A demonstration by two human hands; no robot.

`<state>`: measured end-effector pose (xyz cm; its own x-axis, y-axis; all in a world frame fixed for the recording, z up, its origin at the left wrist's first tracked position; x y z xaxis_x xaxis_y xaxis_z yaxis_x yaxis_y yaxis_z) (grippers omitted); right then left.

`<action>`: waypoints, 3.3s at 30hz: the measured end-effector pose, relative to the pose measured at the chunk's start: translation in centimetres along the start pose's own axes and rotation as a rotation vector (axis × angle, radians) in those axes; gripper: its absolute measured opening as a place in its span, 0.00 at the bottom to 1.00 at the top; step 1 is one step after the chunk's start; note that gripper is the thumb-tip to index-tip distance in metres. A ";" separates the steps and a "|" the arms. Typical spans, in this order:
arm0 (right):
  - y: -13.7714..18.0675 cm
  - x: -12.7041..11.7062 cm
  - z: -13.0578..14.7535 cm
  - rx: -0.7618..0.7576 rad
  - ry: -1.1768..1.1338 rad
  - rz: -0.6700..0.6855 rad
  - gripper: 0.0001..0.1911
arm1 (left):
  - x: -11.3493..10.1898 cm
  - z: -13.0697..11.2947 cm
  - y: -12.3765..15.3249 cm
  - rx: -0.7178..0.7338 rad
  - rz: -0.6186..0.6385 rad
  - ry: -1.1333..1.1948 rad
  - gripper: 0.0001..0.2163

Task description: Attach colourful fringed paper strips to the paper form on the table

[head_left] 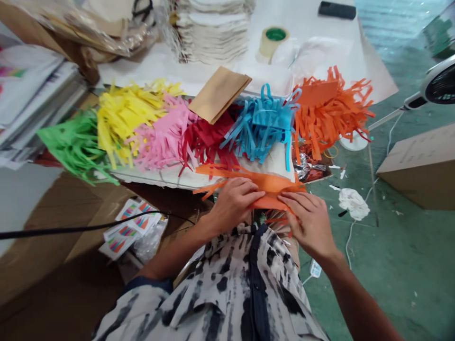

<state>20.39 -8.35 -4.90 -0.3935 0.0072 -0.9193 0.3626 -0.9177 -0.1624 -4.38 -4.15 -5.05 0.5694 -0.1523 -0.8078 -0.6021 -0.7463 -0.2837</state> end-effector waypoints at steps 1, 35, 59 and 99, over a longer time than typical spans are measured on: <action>-0.4 -0.5 -0.2 0.023 -0.039 0.011 0.16 | -0.5 0.2 0.0 -0.032 0.010 0.044 0.11; -5.7 -0.5 1.1 0.321 0.451 0.159 0.19 | -0.2 0.4 -4.4 -0.268 -0.037 -0.408 0.09; 0.6 -0.5 0.1 -0.038 0.269 -0.111 0.14 | -1.6 2.3 -1.4 0.166 0.174 -0.178 0.20; 1.0 1.5 0.2 -0.229 0.157 -0.133 0.21 | 2.0 -0.4 2.3 0.064 -0.062 -0.197 0.16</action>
<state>20.02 -9.36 -6.36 -0.3215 0.1990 -0.9258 0.5047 -0.7912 -0.3453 -4.35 -6.43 -7.10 0.4898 0.0265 -0.8714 -0.6077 -0.7064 -0.3630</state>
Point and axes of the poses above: each hand's wrist, its own y-axis away from the middle knuckle, its own x-axis out of the palm, z = x × y, the point moved 1 cm from there along -y, towards the middle knuckle, and after that the axes turned 4 degrees about y, right-handed, at the moved point
